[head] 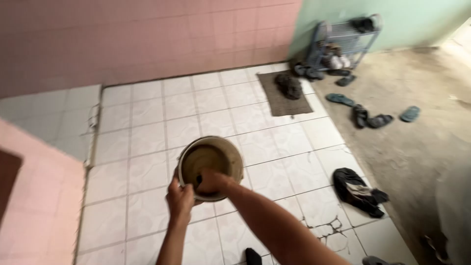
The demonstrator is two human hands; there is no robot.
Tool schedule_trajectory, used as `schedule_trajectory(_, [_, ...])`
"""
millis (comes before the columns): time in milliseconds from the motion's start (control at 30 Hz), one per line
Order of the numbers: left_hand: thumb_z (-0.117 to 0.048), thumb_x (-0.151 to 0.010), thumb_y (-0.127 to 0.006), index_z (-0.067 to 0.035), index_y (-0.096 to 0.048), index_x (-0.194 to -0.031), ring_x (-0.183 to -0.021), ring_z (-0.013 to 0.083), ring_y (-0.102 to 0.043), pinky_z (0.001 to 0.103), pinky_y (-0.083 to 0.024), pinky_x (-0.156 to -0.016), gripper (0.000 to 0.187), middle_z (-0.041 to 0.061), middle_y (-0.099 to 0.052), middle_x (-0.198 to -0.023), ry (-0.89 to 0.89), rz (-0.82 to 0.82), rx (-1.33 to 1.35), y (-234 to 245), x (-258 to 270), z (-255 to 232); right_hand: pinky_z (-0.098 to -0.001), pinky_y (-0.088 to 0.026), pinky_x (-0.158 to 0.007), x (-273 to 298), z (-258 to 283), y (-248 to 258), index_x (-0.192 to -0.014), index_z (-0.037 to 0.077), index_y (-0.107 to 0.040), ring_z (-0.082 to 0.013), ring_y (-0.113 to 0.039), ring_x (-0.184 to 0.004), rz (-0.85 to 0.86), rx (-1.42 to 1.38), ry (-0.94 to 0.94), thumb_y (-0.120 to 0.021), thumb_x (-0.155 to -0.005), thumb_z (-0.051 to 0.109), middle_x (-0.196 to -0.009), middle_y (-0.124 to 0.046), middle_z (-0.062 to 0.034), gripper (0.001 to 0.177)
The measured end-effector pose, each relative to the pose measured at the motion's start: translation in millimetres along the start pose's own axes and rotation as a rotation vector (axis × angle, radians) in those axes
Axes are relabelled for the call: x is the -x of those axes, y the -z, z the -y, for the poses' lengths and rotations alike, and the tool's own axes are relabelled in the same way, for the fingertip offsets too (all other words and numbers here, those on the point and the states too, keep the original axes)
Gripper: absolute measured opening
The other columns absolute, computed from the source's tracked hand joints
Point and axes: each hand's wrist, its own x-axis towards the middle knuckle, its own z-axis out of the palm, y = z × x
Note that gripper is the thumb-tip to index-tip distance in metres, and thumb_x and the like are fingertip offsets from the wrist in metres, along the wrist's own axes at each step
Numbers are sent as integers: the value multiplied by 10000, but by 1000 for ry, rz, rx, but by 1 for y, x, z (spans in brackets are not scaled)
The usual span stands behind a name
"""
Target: The person wipes a wooden-framed window with a yellow cloth, then dips the cloth in a bucket of water, adds water from a bottle, and continues wiping the window and frame. The person moves a red plastic stool to reach higher sections of the window.
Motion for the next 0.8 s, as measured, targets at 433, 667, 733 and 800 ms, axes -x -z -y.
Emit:
schedule_trajectory(433, [2, -782, -436, -169, -619, -1383, -1064, 388, -602, 598, -636, -665, 651, 179, -600, -1296, 147, 124, 276, 7, 5, 3, -403, -567, -847, 117, 69, 78, -1284, 29, -656, -329, -690, -1088, -108, -306, -285, -680, -678, 511, -1196, -707, -195, 774])
schedule_trajectory(667, [11, -787, -436, -148, -619, -1373, -1074, 394, -599, 585, -641, -642, 634, 183, -594, -1298, 138, 136, 284, 9, 0, 7, -394, -485, -588, 99, 62, 73, -855, 65, -732, -154, -625, -717, -312, -445, -146, -715, -635, 431, -747, -659, -49, 427])
schedule_trajectory(733, [13, -779, -432, -156, -612, -1388, -1079, 410, -602, 590, -638, -646, 657, 183, -584, -1316, 132, 137, 291, 10, -4, 14, -403, -501, -618, 114, 77, 85, -826, 69, -715, -176, -639, -744, -319, -501, -153, -719, -664, 430, -768, -678, -62, 395])
schedule_trajectory(800, [14, -770, -429, -164, -605, -1403, -1084, 426, -606, 595, -634, -651, 681, 183, -575, -1333, 117, 142, 313, 9, -7, 12, -411, -518, -648, 122, 86, 102, -796, 72, -698, -198, -654, -771, -336, -546, -155, -724, -693, 428, -788, -698, -74, 372])
